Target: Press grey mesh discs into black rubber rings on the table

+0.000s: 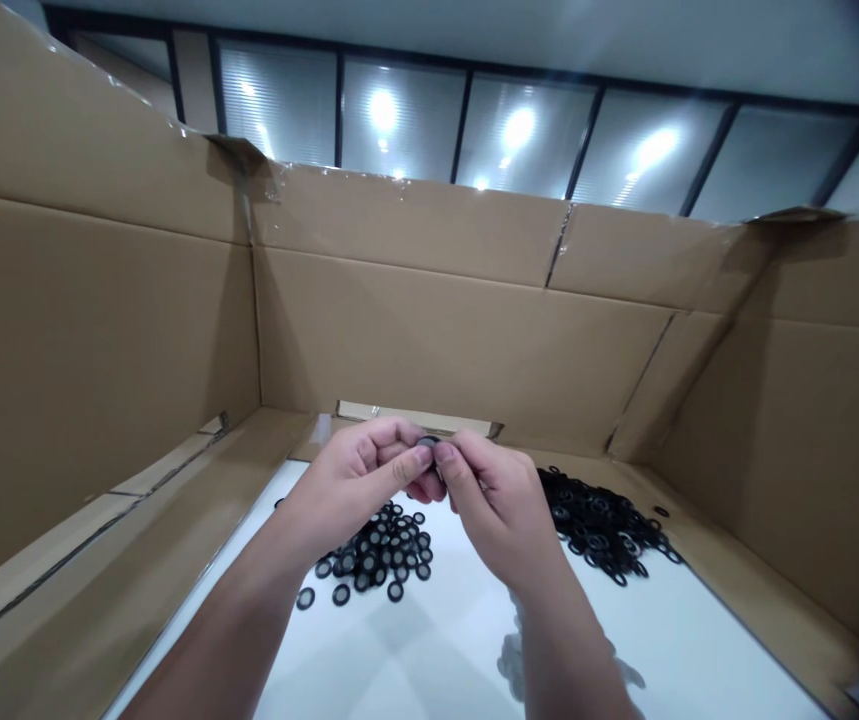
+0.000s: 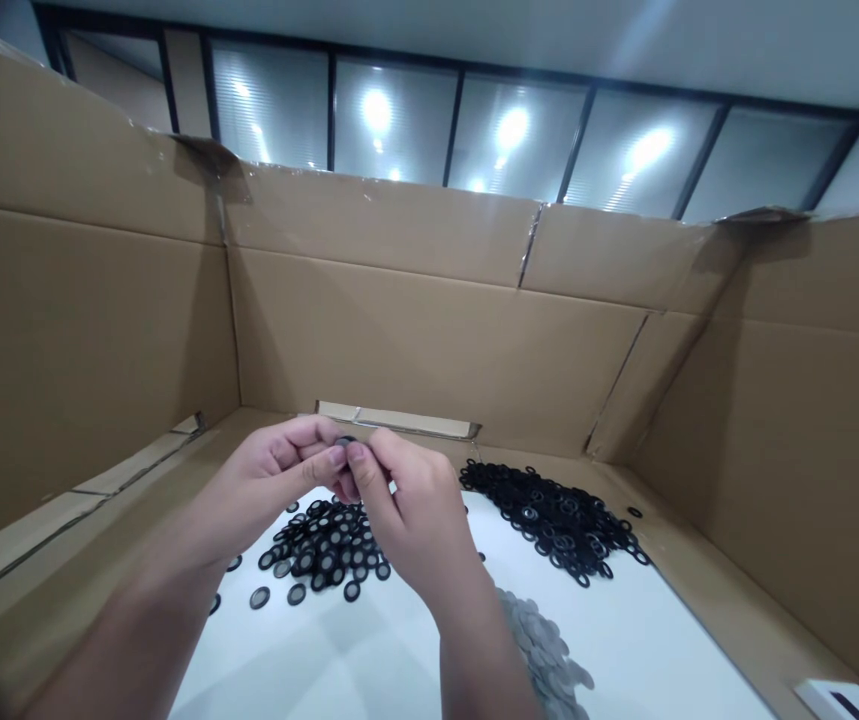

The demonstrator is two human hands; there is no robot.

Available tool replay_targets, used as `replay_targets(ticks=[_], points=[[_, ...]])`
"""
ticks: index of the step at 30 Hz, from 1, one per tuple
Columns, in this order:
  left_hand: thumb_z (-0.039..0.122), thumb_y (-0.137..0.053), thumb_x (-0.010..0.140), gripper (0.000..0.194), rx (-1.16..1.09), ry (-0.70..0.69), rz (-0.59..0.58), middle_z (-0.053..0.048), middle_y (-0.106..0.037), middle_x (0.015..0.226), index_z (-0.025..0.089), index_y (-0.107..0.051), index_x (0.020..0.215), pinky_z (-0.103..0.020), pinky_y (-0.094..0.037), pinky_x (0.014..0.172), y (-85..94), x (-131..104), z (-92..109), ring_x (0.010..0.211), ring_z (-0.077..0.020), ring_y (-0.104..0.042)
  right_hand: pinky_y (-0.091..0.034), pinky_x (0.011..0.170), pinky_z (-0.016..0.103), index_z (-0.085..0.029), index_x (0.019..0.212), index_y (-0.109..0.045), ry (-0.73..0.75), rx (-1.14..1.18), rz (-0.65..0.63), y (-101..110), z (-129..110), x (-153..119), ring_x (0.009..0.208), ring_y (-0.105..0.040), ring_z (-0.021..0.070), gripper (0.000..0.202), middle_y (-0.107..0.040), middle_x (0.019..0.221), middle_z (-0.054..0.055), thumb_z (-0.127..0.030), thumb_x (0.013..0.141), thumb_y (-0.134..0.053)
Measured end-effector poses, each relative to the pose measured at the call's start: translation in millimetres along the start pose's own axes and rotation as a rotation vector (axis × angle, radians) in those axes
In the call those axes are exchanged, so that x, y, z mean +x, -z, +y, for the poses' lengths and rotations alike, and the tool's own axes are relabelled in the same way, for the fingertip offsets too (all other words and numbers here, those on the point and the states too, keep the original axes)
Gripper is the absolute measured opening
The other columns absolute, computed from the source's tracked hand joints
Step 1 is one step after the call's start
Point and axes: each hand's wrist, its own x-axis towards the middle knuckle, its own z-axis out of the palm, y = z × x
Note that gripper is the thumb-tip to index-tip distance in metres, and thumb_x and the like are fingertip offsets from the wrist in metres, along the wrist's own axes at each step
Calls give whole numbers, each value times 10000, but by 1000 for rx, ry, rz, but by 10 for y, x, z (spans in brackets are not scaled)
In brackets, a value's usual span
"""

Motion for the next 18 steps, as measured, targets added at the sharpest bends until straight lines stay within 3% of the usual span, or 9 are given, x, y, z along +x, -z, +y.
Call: replay_targets(ticks=[10, 14, 18], points=[[291, -636, 956, 173, -96, 13, -98, -8, -729, 741, 162, -628, 841, -207, -551, 708, 84, -72, 21, 723, -110, -699, -388, 505, 226, -203, 678, -593, 105, 223, 7, -51, -53, -34, 491, -455, 97, 382, -541, 576, -32, -291, 1022, -452], [304, -646, 946, 177, -53, 37, -76, -11, -734, 737, 163, -612, 844, -209, -549, 710, 105, -86, 57, 726, -113, -703, -360, 513, 228, -200, 663, -532, 128, 206, 12, -48, -51, -27, 510, -427, 92, 369, -496, 590, -38, -265, 1016, -451], [328, -664, 926, 209, 45, 151, -197, -37, -750, 746, 154, -593, 836, -225, -549, 693, 224, -89, 78, 733, -138, -719, -270, 497, 230, -199, 617, -382, 128, 104, -69, -57, -10, -7, 509, -339, 78, 386, -363, 575, -60, -239, 988, -482]])
